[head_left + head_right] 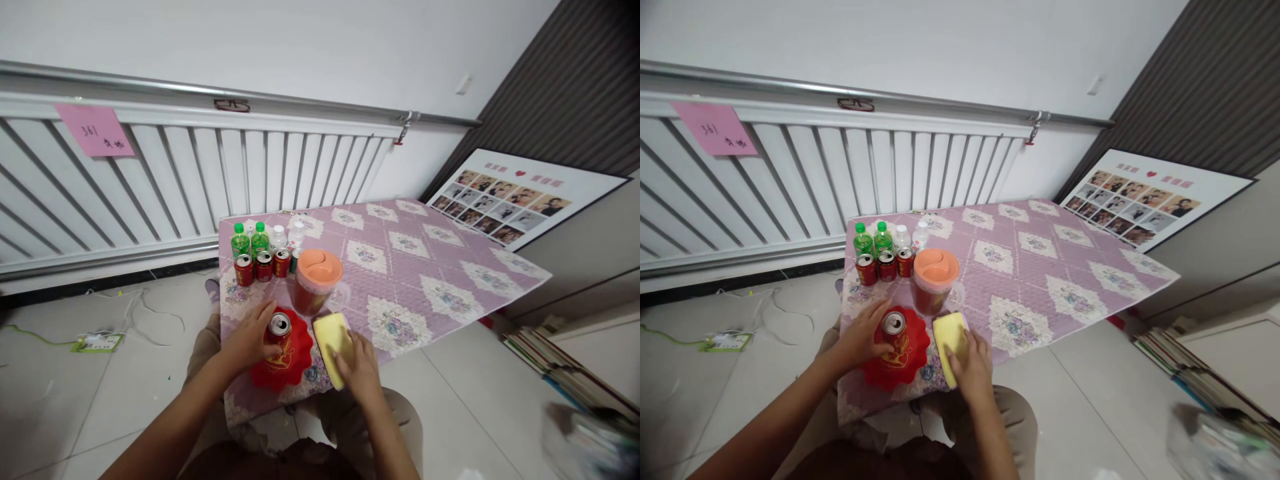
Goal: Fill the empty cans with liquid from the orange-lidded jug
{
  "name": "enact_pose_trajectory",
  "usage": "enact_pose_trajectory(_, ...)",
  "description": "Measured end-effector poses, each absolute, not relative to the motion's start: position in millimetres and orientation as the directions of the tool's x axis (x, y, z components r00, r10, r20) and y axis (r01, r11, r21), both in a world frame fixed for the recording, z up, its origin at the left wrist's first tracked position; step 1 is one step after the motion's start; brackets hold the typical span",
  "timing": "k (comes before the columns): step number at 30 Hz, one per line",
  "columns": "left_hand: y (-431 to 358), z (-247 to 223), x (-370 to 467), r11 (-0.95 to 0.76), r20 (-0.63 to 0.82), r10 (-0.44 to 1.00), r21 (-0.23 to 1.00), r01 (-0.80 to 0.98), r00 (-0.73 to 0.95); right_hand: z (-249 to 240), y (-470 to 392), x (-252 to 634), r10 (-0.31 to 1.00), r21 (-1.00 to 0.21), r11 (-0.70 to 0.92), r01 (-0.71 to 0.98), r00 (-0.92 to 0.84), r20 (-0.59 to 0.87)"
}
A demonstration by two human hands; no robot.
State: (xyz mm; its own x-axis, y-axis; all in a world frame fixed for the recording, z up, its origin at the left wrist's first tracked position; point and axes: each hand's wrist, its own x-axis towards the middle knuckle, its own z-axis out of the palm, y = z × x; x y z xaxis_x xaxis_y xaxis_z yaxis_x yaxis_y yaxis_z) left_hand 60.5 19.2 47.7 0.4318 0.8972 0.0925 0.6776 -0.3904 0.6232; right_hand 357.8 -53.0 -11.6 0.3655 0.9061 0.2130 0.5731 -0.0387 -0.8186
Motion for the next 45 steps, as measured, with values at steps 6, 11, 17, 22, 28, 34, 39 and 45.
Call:
enact_pose_trajectory(6, 6.2, 14.2, 77.8, -0.189, 0.067, 0.966, 0.841, 0.508, 0.249, -57.6, -54.7, 352.9, 0.905, -0.672, -0.130, 0.729, 0.365, 0.221)
enact_pose_trajectory(11, 5.5, 15.3, 90.0, -0.114, 0.024, 0.978, 0.893, 0.435, 0.206, -64.5, -53.3, 339.6, 0.907, -0.711, -0.125, 0.691, 0.371, 0.201)
enact_pose_trajectory(17, 10.0, 15.4, 80.3, -0.148, 0.053, 0.975, 0.881, 0.450, 0.216, -65.4, -59.6, 341.2, 0.929, -0.737, -0.082, 0.671, 0.319, 0.187)
enact_pose_trajectory(22, 9.5, 6.1, 76.1, -0.143, 0.106, 0.989, 0.872, 0.468, 0.106, -59.2, -58.2, 349.9, 0.943, -0.742, -0.075, 0.666, 0.290, 0.166)
enact_pose_trajectory(28, 7.1, -3.7, 75.3, -0.170, 0.145, 0.985, 0.846, 0.505, 0.088, -27.8, -36.7, 364.6, 0.893, -0.803, -0.100, 0.587, 0.409, 0.188)
enact_pose_trajectory(34, 8.2, -6.4, 70.3, -0.228, 0.171, 0.971, 0.868, 0.442, 0.165, 35.0, 6.5, 369.3, 0.891, -0.921, -0.060, 0.385, 0.437, 0.125)
enact_pose_trajectory(39, 9.0, -6.1, 68.0, -0.193, 0.139, 0.978, 0.885, 0.425, 0.157, 59.5, 44.9, 362.4, 0.894, -0.965, 0.036, 0.262, 0.423, 0.148)
enact_pose_trajectory(45, 7.7, -5.1, 68.2, -0.187, 0.136, 0.979, 0.892, 0.412, 0.148, 49.0, 68.7, 346.9, 0.900, -0.984, 0.028, 0.175, 0.425, 0.101)
